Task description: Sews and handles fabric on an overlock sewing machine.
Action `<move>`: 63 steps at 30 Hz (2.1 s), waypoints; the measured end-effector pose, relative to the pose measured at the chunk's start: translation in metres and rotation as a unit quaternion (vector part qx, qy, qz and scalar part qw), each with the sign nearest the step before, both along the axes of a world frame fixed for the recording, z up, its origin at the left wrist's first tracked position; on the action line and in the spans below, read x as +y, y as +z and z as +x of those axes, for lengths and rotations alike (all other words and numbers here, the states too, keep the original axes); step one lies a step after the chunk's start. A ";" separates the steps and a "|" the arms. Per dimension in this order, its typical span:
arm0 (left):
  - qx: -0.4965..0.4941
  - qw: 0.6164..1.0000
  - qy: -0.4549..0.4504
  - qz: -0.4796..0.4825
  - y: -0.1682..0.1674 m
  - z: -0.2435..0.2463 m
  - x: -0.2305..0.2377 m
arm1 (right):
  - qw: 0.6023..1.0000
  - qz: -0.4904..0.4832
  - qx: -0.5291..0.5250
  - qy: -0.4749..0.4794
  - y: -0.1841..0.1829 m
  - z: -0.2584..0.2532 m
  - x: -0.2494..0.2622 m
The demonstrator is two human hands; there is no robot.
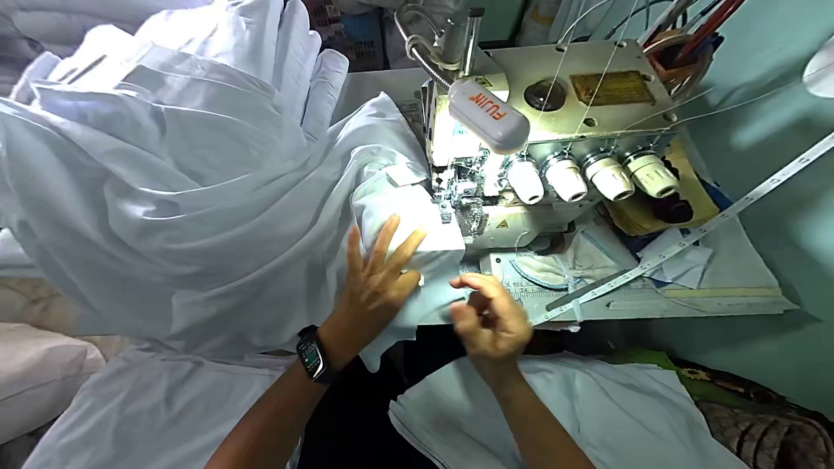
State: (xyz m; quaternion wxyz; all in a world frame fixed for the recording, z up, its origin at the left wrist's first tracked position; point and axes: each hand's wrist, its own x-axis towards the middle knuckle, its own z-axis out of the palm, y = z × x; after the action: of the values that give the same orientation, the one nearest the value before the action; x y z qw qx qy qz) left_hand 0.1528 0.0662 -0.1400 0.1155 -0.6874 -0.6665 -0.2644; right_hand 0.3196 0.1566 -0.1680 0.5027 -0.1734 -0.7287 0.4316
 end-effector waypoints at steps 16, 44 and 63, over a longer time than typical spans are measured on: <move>-0.201 0.976 -0.082 -0.005 0.049 -0.032 0.062 | 0.987 0.101 -0.114 -0.053 -0.019 -0.011 0.034; -0.042 0.996 0.068 -0.031 0.023 0.011 0.035 | 0.978 -0.183 -0.047 0.084 0.001 0.024 -0.029; -0.347 0.938 0.004 -0.022 0.005 0.030 -0.058 | 0.877 -0.219 -0.428 -0.017 -0.046 0.075 -0.032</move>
State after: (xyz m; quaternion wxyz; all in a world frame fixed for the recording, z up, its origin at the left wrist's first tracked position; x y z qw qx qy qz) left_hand 0.1831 0.0079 -0.1346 -0.1373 -0.5530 -0.6733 -0.4711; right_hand 0.3945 0.1244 -0.2141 0.0977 -0.4590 -0.7568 0.4551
